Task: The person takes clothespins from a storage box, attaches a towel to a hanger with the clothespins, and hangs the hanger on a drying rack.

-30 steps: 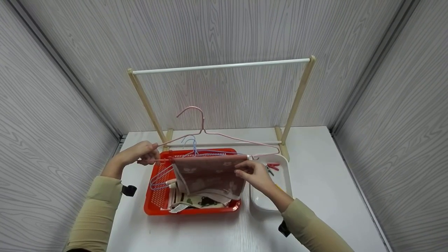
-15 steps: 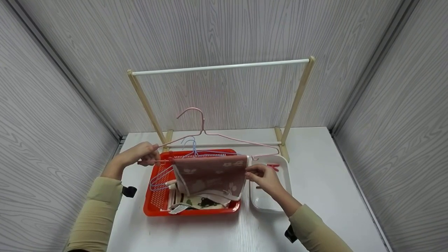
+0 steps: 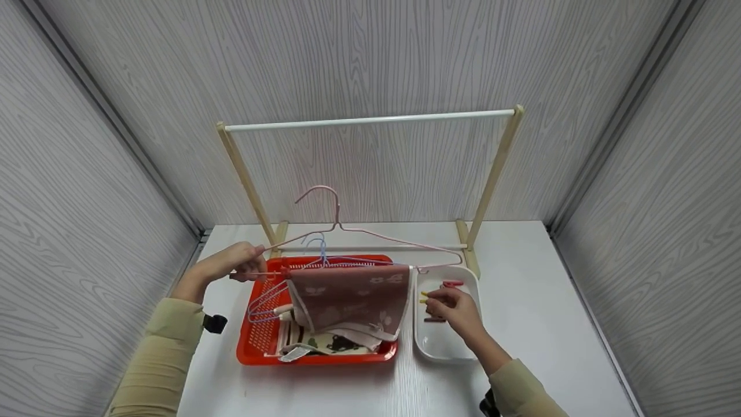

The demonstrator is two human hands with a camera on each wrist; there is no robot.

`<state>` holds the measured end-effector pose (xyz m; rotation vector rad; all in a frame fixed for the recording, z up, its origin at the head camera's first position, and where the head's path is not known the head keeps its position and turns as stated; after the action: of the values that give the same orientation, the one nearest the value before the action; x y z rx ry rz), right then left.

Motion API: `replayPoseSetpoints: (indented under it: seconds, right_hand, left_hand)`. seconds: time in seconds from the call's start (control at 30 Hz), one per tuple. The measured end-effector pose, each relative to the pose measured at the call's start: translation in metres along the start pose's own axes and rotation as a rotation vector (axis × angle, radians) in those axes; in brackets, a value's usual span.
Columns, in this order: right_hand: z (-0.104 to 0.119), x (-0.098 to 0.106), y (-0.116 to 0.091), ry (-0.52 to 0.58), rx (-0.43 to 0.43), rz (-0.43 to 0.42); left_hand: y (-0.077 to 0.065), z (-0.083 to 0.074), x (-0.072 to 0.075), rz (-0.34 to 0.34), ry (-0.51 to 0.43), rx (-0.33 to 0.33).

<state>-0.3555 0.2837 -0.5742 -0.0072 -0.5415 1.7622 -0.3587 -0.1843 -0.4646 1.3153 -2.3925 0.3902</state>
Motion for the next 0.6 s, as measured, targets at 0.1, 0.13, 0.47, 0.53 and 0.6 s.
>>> replayPoseSetpoints:
  seconds: [0.1,0.13,0.47,0.53,0.6]
  right_hand:
    - [-0.008,0.004,0.002,0.007,-0.020,-0.016]
    - [-0.011,0.005,0.003,0.005,-0.025,-0.019]
    - [-0.027,0.013,0.011,0.011,-0.064,-0.057]
    - [-0.031,0.016,0.014,0.020,-0.079,-0.069]
    - [-0.034,0.018,0.017,0.021,-0.088,-0.073]
  left_hand:
    - [0.000,0.000,-0.001,0.005,-0.006,-0.010]
    - [-0.001,0.000,-0.001,0.008,-0.007,-0.013]
    - [-0.001,0.001,0.000,-0.001,0.017,0.001]
    - [-0.001,0.000,0.001,-0.003,0.022,0.002]
    - [-0.001,0.000,0.001,-0.004,0.025,0.001]
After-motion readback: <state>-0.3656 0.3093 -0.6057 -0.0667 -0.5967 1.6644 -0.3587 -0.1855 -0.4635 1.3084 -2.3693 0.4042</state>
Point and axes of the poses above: each hand's wrist, its own y-axis towards the middle knuckle, its own x-axis out of the back of the hand, z = x × y, the point moved 6 cm from there along y, towards the middle knuckle, and after that the axes turned 11 degrees about -x, right-handed, at the moved point
